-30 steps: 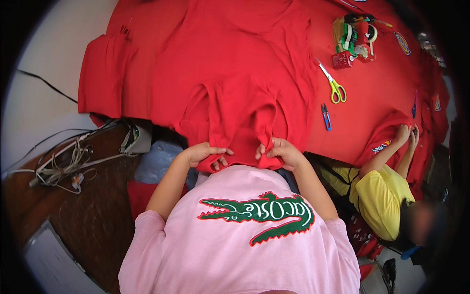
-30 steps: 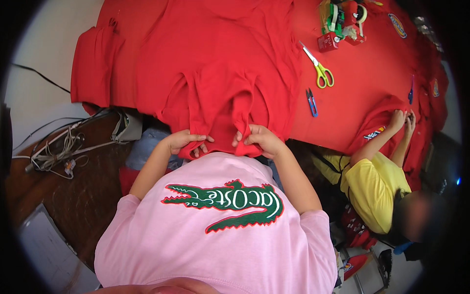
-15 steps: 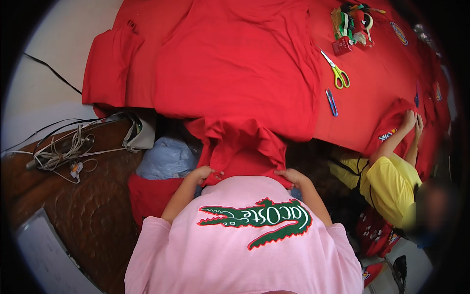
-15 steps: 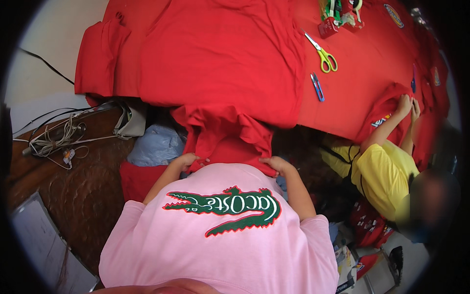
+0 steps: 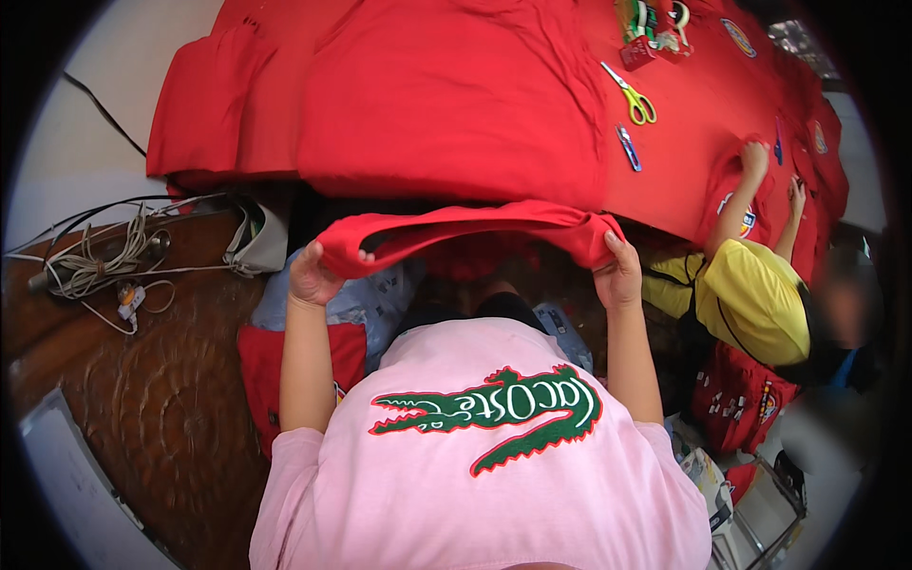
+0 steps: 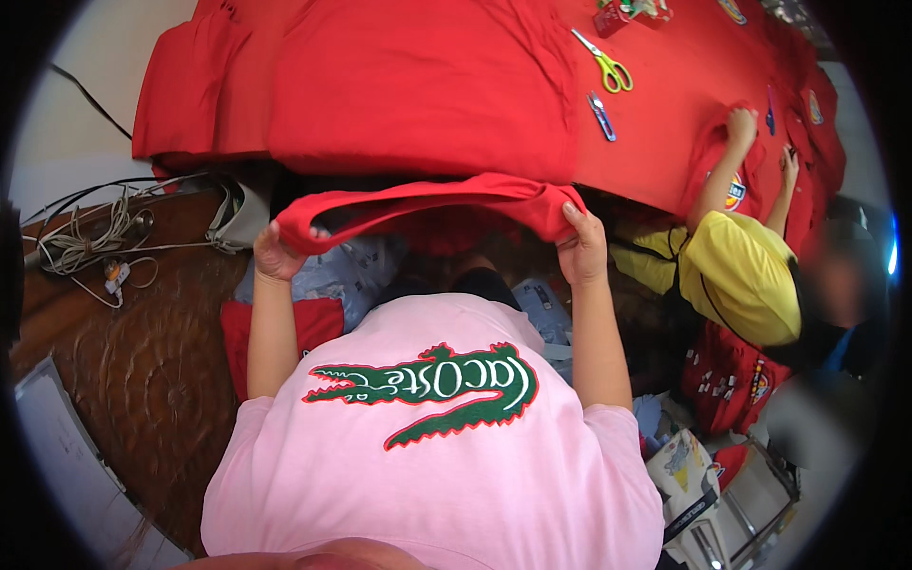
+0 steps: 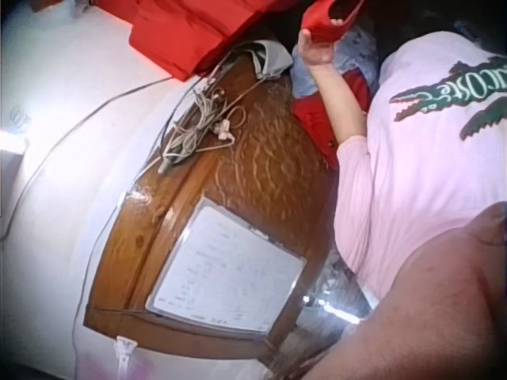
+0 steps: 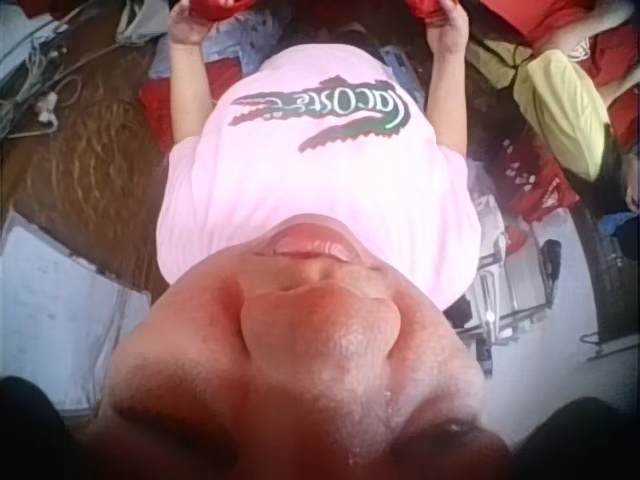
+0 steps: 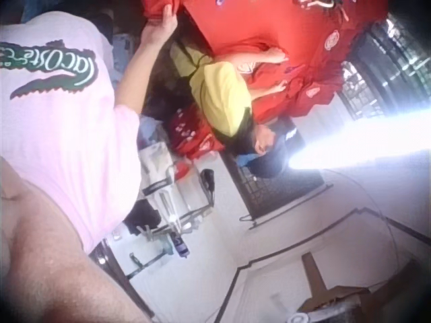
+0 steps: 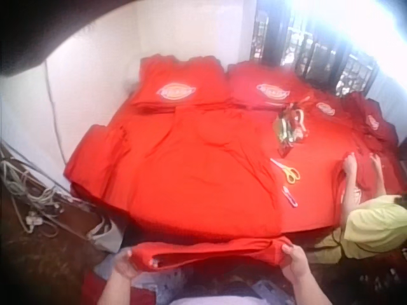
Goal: The person trims loose threads from red shirts using a small clipper, handles the garments individually, and folds them on a table.
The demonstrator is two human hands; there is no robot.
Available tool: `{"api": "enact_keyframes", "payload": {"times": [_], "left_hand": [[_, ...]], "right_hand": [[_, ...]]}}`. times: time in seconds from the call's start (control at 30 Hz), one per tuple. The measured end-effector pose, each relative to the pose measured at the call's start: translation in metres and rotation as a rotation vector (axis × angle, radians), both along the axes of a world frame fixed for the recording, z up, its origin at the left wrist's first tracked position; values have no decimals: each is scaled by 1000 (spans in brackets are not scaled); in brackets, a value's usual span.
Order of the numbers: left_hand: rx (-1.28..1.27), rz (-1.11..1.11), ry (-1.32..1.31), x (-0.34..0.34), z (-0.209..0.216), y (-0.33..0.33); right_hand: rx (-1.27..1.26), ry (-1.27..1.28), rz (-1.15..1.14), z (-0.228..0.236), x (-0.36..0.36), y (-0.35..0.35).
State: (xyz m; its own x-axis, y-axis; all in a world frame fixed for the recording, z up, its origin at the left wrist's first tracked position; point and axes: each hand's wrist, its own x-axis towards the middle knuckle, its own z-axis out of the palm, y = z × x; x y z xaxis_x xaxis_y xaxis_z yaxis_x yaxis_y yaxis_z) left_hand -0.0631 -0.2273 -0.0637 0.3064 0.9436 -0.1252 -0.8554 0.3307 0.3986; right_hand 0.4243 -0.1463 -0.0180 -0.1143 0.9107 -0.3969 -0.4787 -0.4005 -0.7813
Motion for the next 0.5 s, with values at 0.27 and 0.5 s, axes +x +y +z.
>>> {"api": "enact_keyframes", "payload": {"times": [0.27, 0.5], "left_hand": [[-68, -83, 307, 1, 33, 44], [131, -332, 562, 2, 87, 109]], "right_hand": [[-317, -117, 258, 26, -13, -7], [-115, -1262, 691, 3, 23, 46]]}}
